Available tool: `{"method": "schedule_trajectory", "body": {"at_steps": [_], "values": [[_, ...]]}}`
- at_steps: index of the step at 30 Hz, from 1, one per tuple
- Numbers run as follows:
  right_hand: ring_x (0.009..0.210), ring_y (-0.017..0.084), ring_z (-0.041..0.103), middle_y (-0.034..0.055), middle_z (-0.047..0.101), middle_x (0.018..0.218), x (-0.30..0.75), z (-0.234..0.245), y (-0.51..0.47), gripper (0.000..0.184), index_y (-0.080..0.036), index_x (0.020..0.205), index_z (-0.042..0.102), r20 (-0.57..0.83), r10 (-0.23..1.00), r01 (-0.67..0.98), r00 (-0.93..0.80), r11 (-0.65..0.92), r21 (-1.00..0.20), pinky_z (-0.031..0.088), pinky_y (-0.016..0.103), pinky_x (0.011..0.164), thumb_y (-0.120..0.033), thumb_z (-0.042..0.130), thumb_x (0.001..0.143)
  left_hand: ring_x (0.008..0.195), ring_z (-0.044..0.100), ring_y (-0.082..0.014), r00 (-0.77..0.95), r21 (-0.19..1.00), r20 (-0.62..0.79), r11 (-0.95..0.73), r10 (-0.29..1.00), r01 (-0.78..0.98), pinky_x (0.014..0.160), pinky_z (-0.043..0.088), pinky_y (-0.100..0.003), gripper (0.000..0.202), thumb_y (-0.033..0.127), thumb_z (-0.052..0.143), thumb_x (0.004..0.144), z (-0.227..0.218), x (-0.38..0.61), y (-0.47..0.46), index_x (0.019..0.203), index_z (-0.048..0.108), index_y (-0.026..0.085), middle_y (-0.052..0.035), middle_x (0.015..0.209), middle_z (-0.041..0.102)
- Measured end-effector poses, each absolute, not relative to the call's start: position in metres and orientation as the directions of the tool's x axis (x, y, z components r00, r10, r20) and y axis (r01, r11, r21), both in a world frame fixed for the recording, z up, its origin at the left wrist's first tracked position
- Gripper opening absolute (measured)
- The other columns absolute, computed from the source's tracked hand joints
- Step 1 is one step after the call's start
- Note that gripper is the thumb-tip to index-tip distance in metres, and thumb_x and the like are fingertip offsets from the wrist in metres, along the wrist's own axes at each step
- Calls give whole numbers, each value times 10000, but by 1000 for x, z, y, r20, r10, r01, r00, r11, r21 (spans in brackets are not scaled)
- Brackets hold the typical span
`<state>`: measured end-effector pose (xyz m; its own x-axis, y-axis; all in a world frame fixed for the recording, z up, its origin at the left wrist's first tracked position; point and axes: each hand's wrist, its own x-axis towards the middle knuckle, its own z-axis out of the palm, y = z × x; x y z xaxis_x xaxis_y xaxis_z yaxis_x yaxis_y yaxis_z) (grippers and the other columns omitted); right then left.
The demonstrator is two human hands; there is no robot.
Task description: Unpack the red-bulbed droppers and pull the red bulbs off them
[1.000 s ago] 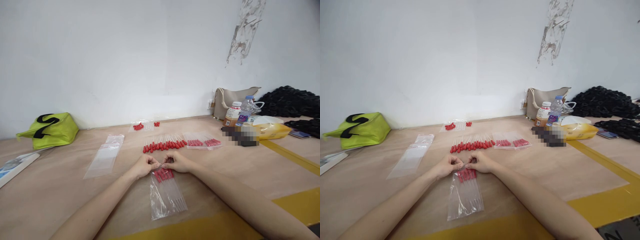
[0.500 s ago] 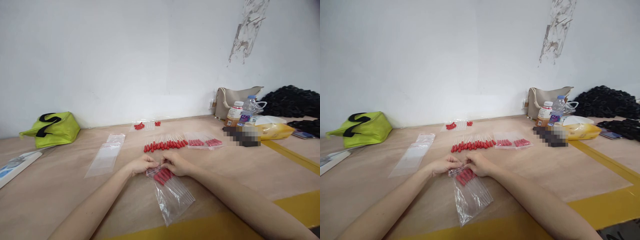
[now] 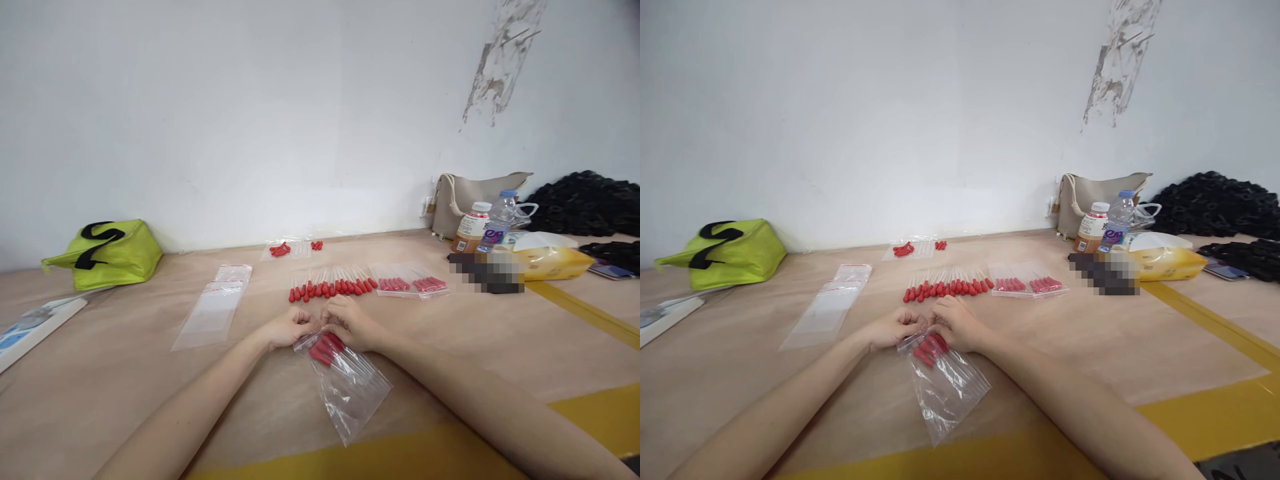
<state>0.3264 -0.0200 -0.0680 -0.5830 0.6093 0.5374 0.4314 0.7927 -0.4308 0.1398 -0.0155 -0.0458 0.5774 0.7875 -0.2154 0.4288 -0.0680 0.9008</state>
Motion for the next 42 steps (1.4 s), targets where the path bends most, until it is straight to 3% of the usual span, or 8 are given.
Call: {"method": "schedule_trajectory", "body": {"at_steps": [6, 16, 20, 24, 27, 31, 35, 42], "values": [[757, 135, 501, 6, 595, 730, 329, -67, -14, 44, -190, 741, 613, 480, 659, 407, -579, 744, -530, 368, 271, 729, -231, 604, 754, 445, 343, -47, 571, 888, -195, -104, 797, 448, 420, 234, -181, 384, 491, 564, 674, -45, 143, -17, 611, 528, 114, 38, 520, 462], [826, 151, 466, 16, 560, 794, 325, -69, -20, 49, -177, 750, 527, 485, 629, 504, -608, 777, -377, 347, 308, 766, -134, 542, 767, 417, 291, -46, 519, 885, -138, -130, 844, 447, 414, 184, -192, 282, 349, 535, 685, -60, 145, -15, 519, 434, 144, 66, 452, 372], [845, 148, 463, 13, 551, 793, 327, -64, -22, 54, -180, 747, 512, 522, 568, 382, -636, 820, -427, 354, 314, 800, -141, 526, 781, 410, 269, -40, 463, 891, -113, -117, 879, 440, 412, 173, -190, 271, 326, 554, 662, -64, 145, -12, 505, 427, 145, 73, 442, 343], [942, 155, 465, 44, 532, 961, 331, -62, -22, 58, -186, 846, 528, 546, 599, 315, -586, 789, -527, 366, 312, 832, -208, 531, 792, 396, 350, -51, 400, 903, -130, -58, 907, 426, 403, 229, -180, 268, 366, 547, 671, -63, 145, -14, 554, 457, 143, 62, 449, 400], [887, 156, 487, 50, 532, 972, 340, -60, -23, 295, -183, 984, 495, 496, 732, 394, -467, 674, -625, 398, 283, 746, -324, 593, 744, 412, 433, -77, 324, 908, -128, -21, 937, 418, 407, 296, -188, 252, 385, 516, 701, -64, 143, -17, 637, 478, 145, 38, 498, 484], [661, 109, 482, -9, 539, 745, 357, -54, -30, 339, -179, 828, 540, 315, 786, 524, -532, 598, -607, 357, 212, 565, -417, 676, 628, 429, 457, -79, 169, 906, -1, -71, 986, 417, 428, 327, -183, 187, 328, 525, 710, -74, 133, -21, 795, 490, 164, 54, 539, 513], [609, 98, 462, -30, 533, 687, 371, -53, -36, 380, -185, 785, 554, 261, 755, 578, -601, 637, -510, 330, 207, 541, -437, 720, 556, 462, 479, -91, 131, 856, 99, -152, 986, 494, 463, 348, -194, 168, 296, 505, 725, -82, 119, -29, 810, 562, 162, 39, 564, 544], [712, 131, 522, 19, 577, 784, 377, -69, -38, 282, -183, 888, 590, 333, 784, 570, -524, 614, -546, 401, 241, 632, -375, 637, 686, 630, 508, -108, 338, 644, 239, -409, 910, 646, 557, 394, -220, 205, 298, 516, 752, -73, 105, -51, 790, 685, 189, -36, 823, 554]]}}
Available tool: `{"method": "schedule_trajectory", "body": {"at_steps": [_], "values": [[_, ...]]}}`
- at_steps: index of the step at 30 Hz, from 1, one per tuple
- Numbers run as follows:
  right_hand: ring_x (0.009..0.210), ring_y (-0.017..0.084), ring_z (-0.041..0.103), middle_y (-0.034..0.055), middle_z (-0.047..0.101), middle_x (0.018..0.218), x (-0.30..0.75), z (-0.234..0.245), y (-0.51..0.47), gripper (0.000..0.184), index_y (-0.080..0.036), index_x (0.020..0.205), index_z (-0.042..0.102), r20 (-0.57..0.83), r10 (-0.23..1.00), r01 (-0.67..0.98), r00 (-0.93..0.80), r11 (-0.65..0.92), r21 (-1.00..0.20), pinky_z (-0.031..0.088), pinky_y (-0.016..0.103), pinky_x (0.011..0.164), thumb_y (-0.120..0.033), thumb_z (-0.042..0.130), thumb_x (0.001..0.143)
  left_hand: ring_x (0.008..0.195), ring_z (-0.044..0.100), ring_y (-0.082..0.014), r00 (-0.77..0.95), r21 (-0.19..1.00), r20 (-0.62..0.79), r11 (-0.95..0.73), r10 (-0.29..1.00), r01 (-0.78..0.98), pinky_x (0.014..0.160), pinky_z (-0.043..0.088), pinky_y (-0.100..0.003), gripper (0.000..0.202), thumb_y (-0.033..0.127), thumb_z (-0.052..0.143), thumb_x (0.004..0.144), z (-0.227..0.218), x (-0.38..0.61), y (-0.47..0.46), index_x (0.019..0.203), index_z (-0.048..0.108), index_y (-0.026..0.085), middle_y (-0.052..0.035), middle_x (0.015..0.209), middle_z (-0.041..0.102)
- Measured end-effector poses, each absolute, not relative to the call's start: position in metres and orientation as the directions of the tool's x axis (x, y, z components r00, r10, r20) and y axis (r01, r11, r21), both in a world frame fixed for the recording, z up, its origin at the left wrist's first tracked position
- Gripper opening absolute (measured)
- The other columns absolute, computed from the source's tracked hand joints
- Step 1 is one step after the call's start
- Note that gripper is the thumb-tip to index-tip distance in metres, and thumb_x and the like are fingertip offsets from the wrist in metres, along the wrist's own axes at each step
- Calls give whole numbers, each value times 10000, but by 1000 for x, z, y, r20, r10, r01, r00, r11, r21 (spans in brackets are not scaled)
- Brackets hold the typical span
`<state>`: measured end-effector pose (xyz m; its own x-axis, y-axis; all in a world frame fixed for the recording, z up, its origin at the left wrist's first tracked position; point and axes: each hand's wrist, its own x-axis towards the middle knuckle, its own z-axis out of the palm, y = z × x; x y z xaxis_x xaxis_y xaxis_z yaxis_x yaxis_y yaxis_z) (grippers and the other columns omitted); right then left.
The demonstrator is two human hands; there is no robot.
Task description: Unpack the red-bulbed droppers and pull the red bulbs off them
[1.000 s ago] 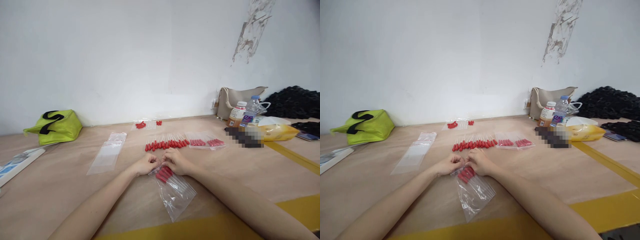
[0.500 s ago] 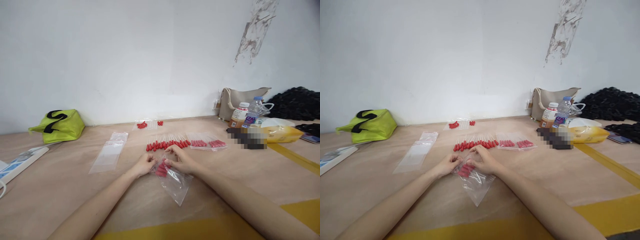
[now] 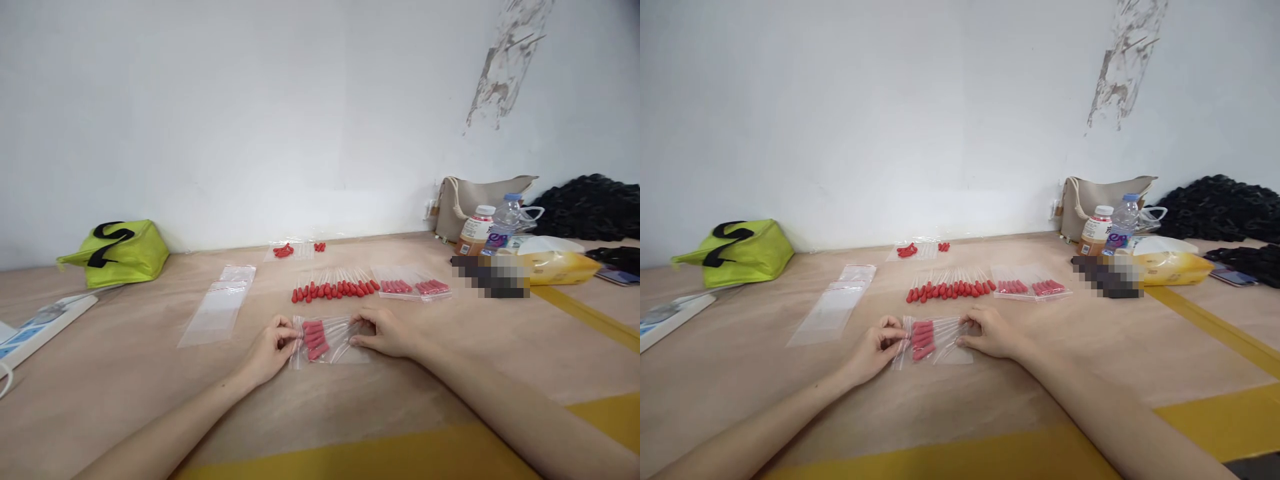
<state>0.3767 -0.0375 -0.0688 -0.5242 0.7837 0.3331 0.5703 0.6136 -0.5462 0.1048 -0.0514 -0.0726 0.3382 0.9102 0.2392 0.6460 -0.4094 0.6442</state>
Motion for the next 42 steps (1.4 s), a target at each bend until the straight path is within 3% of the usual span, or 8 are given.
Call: {"method": "schedule_trajectory", "body": {"at_steps": [8, 14, 20, 28, 32, 36, 42], "values": [[685, 121, 505, 12, 550, 744, 369, -77, -35, 208, -178, 754, 564, 463, 763, 619, -450, 641, -454, 382, 234, 617, -368, 627, 698, 839, 576, -155, 452, 749, 234, -456, 861, 481, 743, 448, -258, 193, 285, 537, 772, -71, 106, -50, 854, 684, 191, -55, 899, 619], [698, 135, 501, 22, 557, 759, 366, -79, -36, 236, -177, 732, 536, 471, 773, 682, -425, 616, -395, 367, 247, 610, -400, 609, 706, 807, 592, -167, 426, 865, 129, -312, 895, 393, 697, 475, -264, 292, 336, 569, 739, -61, 112, -57, 964, 604, 153, -69, 938, 623], [695, 135, 506, 26, 569, 763, 365, -80, -38, 234, -178, 750, 530, 463, 786, 699, -410, 597, -394, 366, 252, 616, -406, 581, 734, 808, 537, -154, 417, 745, 194, -410, 888, 527, 714, 431, -254, 270, 301, 643, 666, -58, 119, -64, 895, 557, 186, -24, 918, 594], [704, 139, 498, 23, 556, 753, 366, -80, -37, 227, -176, 733, 528, 476, 759, 675, -444, 632, -380, 368, 256, 627, -397, 581, 738, 657, 472, -123, 391, 613, 250, -457, 886, 644, 600, 378, -228, 118, 281, 526, 743, -63, 126, -68, 815, 491, 195, 14, 737, 522], [747, 147, 498, 32, 542, 799, 370, -79, -35, 238, -178, 789, 550, 457, 754, 637, -472, 650, -414, 384, 265, 659, -406, 591, 734, 667, 457, -120, 398, 620, 280, -481, 873, 620, 601, 374, -226, 85, 236, 493, 758, -65, 126, -67, 821, 463, 188, -1, 757, 509], [784, 160, 490, 42, 529, 835, 375, -80, -31, 268, -182, 838, 572, 454, 754, 626, -475, 652, -428, 390, 285, 694, -411, 623, 708, 651, 445, -106, 401, 698, 288, -478, 870, 534, 595, 377, -218, 82, 240, 485, 772, -62, 123, -65, 800, 434, 182, 5, 738, 477], [770, 158, 490, 39, 530, 827, 378, -81, -31, 268, -187, 843, 582, 435, 776, 625, -456, 628, -464, 390, 289, 691, -405, 636, 696, 650, 454, -98, 388, 755, 222, -409, 895, 513, 594, 393, -216, 188, 309, 528, 771, -60, 121, -64, 880, 441, 183, 6, 769, 489]]}}
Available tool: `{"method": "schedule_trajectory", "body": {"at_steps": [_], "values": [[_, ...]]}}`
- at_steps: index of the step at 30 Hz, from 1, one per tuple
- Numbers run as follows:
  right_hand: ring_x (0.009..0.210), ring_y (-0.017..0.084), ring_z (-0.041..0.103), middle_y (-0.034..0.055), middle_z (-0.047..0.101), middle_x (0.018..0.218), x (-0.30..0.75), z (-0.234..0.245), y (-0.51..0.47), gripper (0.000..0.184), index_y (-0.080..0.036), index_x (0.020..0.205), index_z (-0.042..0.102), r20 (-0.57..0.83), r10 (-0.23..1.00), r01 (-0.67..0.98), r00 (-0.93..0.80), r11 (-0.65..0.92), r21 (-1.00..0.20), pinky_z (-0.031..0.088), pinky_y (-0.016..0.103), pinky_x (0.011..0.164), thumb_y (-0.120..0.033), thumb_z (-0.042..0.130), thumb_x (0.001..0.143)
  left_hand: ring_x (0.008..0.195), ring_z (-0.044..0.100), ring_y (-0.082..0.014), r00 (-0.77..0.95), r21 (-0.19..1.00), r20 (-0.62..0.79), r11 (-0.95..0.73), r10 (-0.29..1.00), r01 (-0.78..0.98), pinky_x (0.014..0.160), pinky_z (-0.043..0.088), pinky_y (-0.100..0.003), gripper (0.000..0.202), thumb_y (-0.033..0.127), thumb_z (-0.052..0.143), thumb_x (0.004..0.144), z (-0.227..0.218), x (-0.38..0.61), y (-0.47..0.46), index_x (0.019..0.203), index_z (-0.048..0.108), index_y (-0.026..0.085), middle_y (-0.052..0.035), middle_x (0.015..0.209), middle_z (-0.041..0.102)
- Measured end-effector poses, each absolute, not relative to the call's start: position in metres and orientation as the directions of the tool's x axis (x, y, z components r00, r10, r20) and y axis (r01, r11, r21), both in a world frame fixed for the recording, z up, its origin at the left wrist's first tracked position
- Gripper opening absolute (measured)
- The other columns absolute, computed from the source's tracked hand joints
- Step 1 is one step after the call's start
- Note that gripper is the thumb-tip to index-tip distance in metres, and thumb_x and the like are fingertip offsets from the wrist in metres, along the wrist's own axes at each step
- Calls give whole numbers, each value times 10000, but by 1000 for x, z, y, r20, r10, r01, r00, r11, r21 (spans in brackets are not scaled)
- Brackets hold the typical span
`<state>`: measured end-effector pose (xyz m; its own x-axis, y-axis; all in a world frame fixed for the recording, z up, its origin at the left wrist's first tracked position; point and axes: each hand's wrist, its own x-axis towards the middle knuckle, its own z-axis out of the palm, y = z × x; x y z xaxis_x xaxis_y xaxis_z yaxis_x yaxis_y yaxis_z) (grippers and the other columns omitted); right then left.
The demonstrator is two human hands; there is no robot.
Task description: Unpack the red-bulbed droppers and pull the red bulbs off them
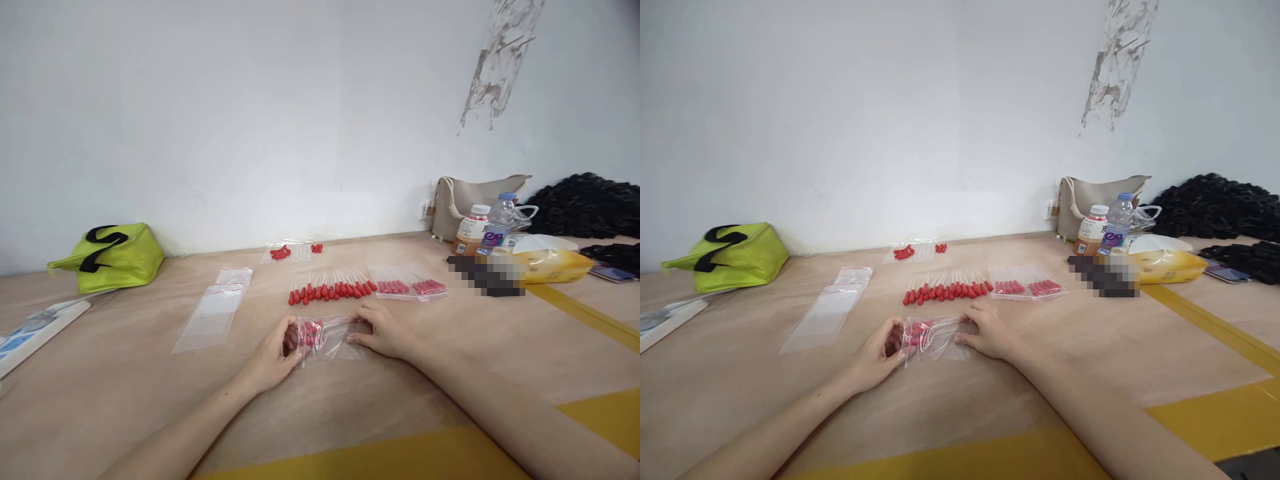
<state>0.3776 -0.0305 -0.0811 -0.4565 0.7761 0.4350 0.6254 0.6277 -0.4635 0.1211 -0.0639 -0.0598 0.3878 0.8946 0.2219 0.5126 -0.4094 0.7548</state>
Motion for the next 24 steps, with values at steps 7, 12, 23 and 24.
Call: {"method": "schedule_trajectory", "body": {"at_steps": [7, 12, 23, 24], "values": [[783, 158, 493, 35, 539, 818, 376, -78, -33, 239, -186, 833, 588, 435, 767, 604, -471, 640, -475, 391, 292, 708, -384, 631, 706, 715, 516, -121, 388, 761, 230, -413, 893, 500, 625, 405, -233, 228, 306, 476, 810, -62, 125, -64, 1006, 471, 189, -24, 848, 572], [818, 170, 494, 46, 545, 848, 381, -74, -31, 236, -185, 831, 598, 398, 772, 602, -495, 635, -484, 399, 300, 724, -373, 644, 696, 731, 516, -125, 370, 771, 243, -410, 897, 488, 648, 407, -238, 178, 301, 427, 833, -64, 121, -61, 961, 473, 187, -17, 819, 548], [834, 174, 506, 41, 551, 847, 392, -74, -27, 242, -190, 793, 613, 394, 775, 591, -494, 632, -501, 411, 314, 751, -400, 653, 680, 731, 511, -148, 375, 713, 197, -395, 906, 579, 666, 415, -261, 208, 291, 477, 794, -54, 72, -41, 984, 464, 207, -7, 808, 540], [838, 175, 506, 41, 552, 850, 392, -74, -27, 240, -191, 794, 613, 392, 777, 592, -493, 629, -504, 412, 314, 752, -400, 652, 681, 724, 510, -148, 386, 712, 181, -391, 905, 584, 661, 414, -257, 205, 298, 486, 790, -49, 67, -41, 974, 471, 209, -6, 804, 542]]}}
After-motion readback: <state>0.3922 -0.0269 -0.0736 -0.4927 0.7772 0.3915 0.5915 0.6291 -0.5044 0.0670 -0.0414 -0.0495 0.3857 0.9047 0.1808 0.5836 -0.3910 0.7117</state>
